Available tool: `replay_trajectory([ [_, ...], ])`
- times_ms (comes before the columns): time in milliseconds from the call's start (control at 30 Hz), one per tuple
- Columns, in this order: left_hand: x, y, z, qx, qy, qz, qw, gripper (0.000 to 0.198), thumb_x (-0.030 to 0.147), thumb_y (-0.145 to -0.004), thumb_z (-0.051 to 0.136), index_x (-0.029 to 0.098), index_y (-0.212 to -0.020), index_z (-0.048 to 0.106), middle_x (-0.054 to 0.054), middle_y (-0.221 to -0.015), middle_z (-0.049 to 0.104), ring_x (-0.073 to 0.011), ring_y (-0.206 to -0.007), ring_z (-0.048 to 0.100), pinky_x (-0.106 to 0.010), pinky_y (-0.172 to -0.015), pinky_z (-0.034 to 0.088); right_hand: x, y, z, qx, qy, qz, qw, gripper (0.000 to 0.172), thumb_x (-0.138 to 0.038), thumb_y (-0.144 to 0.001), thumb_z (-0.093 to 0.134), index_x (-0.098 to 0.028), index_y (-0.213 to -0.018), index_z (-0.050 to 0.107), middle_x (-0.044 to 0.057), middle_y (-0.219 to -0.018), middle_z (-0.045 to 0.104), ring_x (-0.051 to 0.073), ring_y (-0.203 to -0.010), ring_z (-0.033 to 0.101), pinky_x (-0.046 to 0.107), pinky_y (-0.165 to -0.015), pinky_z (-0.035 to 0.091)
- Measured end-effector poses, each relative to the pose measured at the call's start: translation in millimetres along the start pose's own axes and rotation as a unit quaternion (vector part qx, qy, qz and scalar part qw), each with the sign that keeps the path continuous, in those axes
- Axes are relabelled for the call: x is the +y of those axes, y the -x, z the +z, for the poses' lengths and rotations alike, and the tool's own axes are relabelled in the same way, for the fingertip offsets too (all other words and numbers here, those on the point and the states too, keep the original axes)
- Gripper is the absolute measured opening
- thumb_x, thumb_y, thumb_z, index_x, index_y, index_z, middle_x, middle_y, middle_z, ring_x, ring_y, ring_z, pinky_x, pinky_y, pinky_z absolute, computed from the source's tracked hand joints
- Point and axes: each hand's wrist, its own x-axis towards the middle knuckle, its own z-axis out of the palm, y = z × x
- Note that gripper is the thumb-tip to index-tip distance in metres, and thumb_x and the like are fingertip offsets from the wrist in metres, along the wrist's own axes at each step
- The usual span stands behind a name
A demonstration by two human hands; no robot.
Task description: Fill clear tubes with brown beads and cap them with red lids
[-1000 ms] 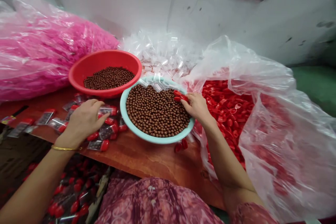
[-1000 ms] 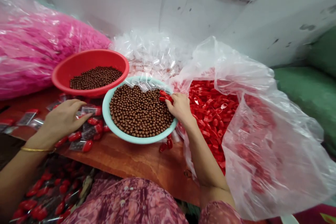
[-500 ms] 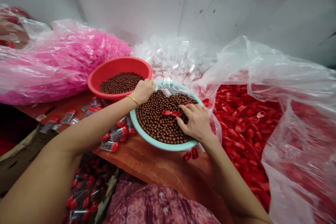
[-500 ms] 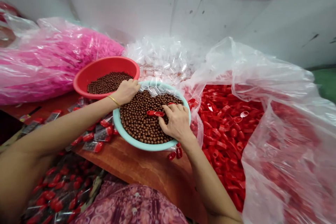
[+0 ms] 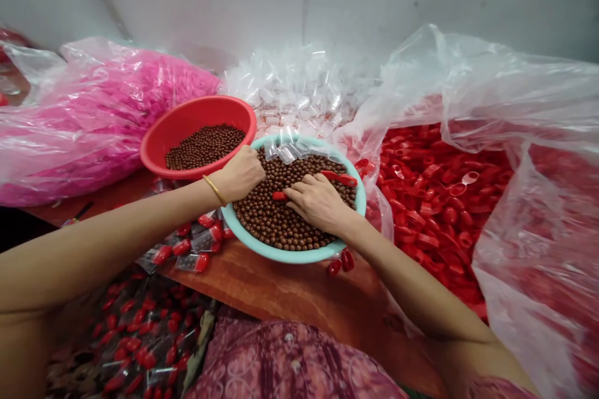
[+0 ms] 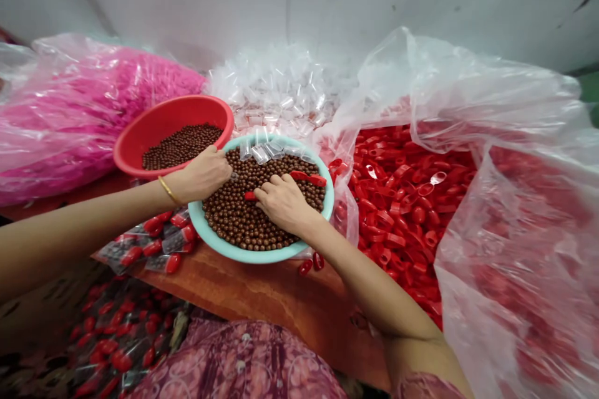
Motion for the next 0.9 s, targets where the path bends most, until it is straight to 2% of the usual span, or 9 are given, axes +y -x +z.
replay_trajectory([
  [133, 20.4, 1.6, -12.7, -0.156, -0.086, 0.0, 0.984, 0.024, 0.005, -0.076, 0.047, 0.01, -0.064, 0.067, -0.012, -0.064, 0.064, -0.0212, -0.069, 0.057, -0.031, -0.059, 0.034, -3.5, -9.1, 2.1, -0.029, -0.015, 0.021, 0.999, 0.025, -0.023, -0.092, 0.041, -0.014, -0.085, 0.063, 0.009, -0.082, 0.066, 0.022, -0.081, 0.053, 0.035, -0.073, 0.03],
  [267, 31.3, -11.2, -9.9, -0.216, -0.064, -0.022, 0.974, 0.027, 0.003, -0.078, 0.043, 0.007, -0.077, 0.069, -0.015, -0.072, 0.067, -0.0207, -0.069, 0.062, -0.028, -0.056, 0.036, 7.7, -0.5, 12.2, 0.089, -0.136, 0.11, 0.981, 0.022, -0.022, -0.091, 0.041, -0.015, -0.093, 0.061, 0.01, -0.089, 0.067, 0.021, -0.084, 0.057, 0.033, -0.074, 0.037],
  [433, 34.7, -17.0, 11.1, -0.159, 0.09, -0.104, 0.978, 0.021, 0.007, -0.075, 0.047, 0.011, -0.081, 0.067, -0.012, -0.083, 0.069, -0.0209, -0.081, 0.064, -0.027, -0.068, 0.044, 22.0, 6.2, 25.1, 0.306, -0.424, 0.206, 0.827, 0.014, -0.031, -0.09, 0.044, -0.02, -0.096, 0.051, 0.004, -0.086, 0.065, 0.014, -0.071, 0.061, 0.028, -0.067, 0.046],
  [533, 34.1, -16.2, 23.7, -0.124, 0.225, -0.16, 0.953, 0.017, 0.007, -0.071, 0.05, 0.013, -0.074, 0.066, -0.006, -0.078, 0.069, -0.0183, -0.078, 0.063, -0.026, -0.072, 0.046, 23.6, 4.0, 27.3, 0.353, -0.52, 0.23, 0.743, 0.015, -0.035, -0.087, 0.049, -0.022, -0.092, 0.046, 0.001, -0.081, 0.066, 0.011, -0.061, 0.06, 0.025, -0.059, 0.047],
  [600, 32.5, -15.5, 29.5, -0.104, 0.305, -0.174, 0.931, 0.016, 0.009, -0.072, 0.051, 0.013, -0.076, 0.065, -0.003, -0.076, 0.069, -0.0156, -0.075, 0.062, -0.024, -0.072, 0.047, 23.4, 2.7, 26.1, 0.369, -0.548, 0.239, 0.712, 0.017, -0.036, -0.084, 0.054, -0.022, -0.089, 0.045, -0.001, -0.077, 0.066, 0.01, -0.059, 0.06, 0.024, -0.058, 0.048],
  [667, 30.7, -14.3, 32.0, -0.072, 0.424, -0.178, 0.885, 0.017, 0.012, -0.073, 0.053, 0.012, -0.084, 0.065, -0.002, -0.08, 0.069, -0.0137, -0.077, 0.062, -0.024, -0.075, 0.047, 23.0, 2.3, 23.5, 0.377, -0.562, 0.245, 0.694, 0.02, -0.036, -0.08, 0.058, -0.022, -0.087, 0.046, -0.002, -0.075, 0.066, 0.009, -0.057, 0.059, 0.024, -0.057, 0.049],
  [733, 30.1, -12.0, 30.7, -0.035, 0.571, -0.188, 0.799, 0.022, 0.013, -0.07, 0.058, 0.01, -0.091, 0.063, -0.003, -0.084, 0.069, -0.0128, -0.079, 0.062, -0.025, -0.078, 0.047, 22.4, 2.7, 20.5, 0.38, -0.565, 0.249, 0.689, 0.022, -0.036, -0.077, 0.062, -0.021, -0.087, 0.049, -0.002, -0.074, 0.067, 0.009, -0.056, 0.059, 0.023, -0.057, 0.049],
  [800, 31.9, -8.0, 26.3, -0.009, 0.669, -0.194, 0.717, 0.027, 0.012, -0.065, 0.063, 0.009, -0.092, 0.061, -0.004, -0.085, 0.068, -0.0122, -0.079, 0.062, -0.027, -0.081, 0.046, 21.6, 3.3, 18.3, 0.372, -0.559, 0.253, 0.696, 0.022, -0.036, -0.075, 0.064, -0.02, -0.087, 0.054, -0.002, -0.071, 0.066, 0.009, -0.054, 0.058, 0.023, -0.055, 0.049],
  [900, 39.8, 0.8, 17.5, 0.014, 0.742, -0.183, 0.644, 0.029, 0.014, -0.063, 0.069, 0.01, -0.09, 0.059, -0.005, -0.087, 0.067, -0.0128, -0.083, 0.062, -0.028, -0.08, 0.046, 20.1, 3.9, 18.9, 0.345, -0.552, 0.252, 0.716, 0.019, -0.036, -0.075, 0.062, -0.019, -0.081, 0.056, -0.003, -0.064, 0.063, 0.008, -0.048, 0.055, 0.022, -0.049, 0.045],
])
